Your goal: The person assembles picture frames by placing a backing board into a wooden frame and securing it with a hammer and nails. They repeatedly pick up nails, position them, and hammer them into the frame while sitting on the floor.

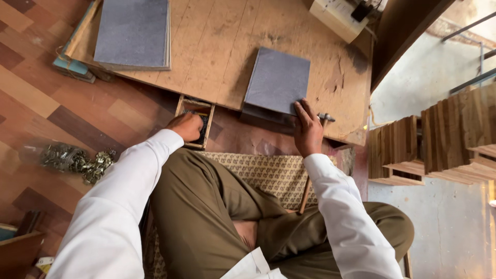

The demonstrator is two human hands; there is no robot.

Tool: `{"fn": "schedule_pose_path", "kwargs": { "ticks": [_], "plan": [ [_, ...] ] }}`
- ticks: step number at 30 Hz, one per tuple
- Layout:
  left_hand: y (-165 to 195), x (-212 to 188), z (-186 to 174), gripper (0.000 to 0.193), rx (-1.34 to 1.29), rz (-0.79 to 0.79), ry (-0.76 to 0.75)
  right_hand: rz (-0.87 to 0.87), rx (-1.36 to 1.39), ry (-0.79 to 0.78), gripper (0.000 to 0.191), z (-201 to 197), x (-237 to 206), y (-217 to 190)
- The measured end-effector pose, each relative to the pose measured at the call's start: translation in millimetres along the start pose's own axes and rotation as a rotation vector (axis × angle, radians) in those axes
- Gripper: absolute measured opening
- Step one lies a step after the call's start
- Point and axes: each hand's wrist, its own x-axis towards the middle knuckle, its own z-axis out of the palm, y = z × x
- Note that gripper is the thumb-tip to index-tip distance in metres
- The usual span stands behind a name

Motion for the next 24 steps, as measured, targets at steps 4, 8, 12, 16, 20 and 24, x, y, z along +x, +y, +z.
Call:
{"fn": "schedule_pose_path", "kwargs": {
  "ticks": [4, 8, 12, 16, 20, 24],
  "plan": [
    [-10.6, 1.5, 10.0, 0.017, -0.113, 0.086, 0.158, 0.068, -0.002, -0.056, 0.046, 7.9, -5.6, -2.9],
    [-13.9, 1.4, 10.6, 0.01, -0.264, 0.108, 0.18, 0.4, 0.151, 0.038, 0.045, -9.5, -32.7, -4.4],
    [2.0, -9.8, -11.6, 0.005, -0.582, 0.098, 0.148, 0.534, 0.145, 0.203, 0.037, -33.1, -112.2, -6.9],
    [47.8, -14.9, -39.3, 0.007, -0.785, 0.24, 0.279, 0.93, 0.698, 0.362, 0.04, -27.7, -175.3, -9.9],
    [119.3, -0.2, -42.7, 0.014, -1.074, 0.292, 0.272, 0.992, 0.81, 0.287, 0.041, -15.6, -185.2, -12.5],
    [164.4, 20.4, -31.3, 0.007, -1.067, 0.306, 0.386, 1.091, 0.885, 0.297, 0.039, -18.0, -176.2, -18.5]
  ]
}}
